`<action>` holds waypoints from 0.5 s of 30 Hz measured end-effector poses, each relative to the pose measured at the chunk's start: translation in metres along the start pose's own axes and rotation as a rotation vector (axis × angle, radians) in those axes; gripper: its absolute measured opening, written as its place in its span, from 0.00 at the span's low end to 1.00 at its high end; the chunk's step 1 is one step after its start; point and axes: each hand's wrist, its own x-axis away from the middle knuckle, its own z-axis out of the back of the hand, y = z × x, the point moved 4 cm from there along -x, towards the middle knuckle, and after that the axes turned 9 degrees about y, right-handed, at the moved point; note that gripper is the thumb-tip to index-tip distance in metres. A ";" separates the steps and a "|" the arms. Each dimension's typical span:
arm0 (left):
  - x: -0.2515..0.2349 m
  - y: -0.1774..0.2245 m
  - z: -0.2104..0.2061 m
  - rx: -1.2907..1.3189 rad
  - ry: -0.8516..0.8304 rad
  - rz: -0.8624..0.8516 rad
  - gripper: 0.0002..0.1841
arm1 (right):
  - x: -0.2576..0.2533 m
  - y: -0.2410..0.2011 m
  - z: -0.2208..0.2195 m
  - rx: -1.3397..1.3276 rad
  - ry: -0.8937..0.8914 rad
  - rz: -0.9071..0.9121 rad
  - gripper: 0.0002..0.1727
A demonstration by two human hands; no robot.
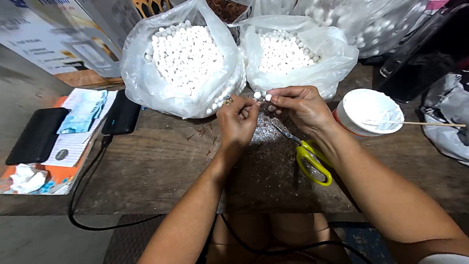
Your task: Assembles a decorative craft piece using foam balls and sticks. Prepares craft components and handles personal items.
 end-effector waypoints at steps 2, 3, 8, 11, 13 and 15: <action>0.000 0.000 0.000 -0.010 0.004 -0.004 0.04 | 0.000 0.001 0.000 -0.003 -0.001 -0.018 0.09; 0.000 0.000 0.000 -0.014 0.006 -0.005 0.04 | 0.000 0.001 0.000 -0.001 -0.002 -0.020 0.10; 0.001 0.000 -0.001 -0.018 0.010 -0.029 0.04 | -0.001 0.003 0.000 0.017 0.001 0.016 0.09; 0.000 0.001 -0.001 -0.036 0.013 -0.047 0.04 | 0.000 0.002 0.000 0.032 0.004 0.046 0.09; 0.000 0.001 -0.001 -0.045 0.020 -0.058 0.04 | 0.000 0.001 0.000 0.036 0.004 0.063 0.10; 0.000 0.001 -0.001 -0.051 0.016 -0.059 0.04 | 0.000 0.001 0.000 0.046 0.008 0.088 0.09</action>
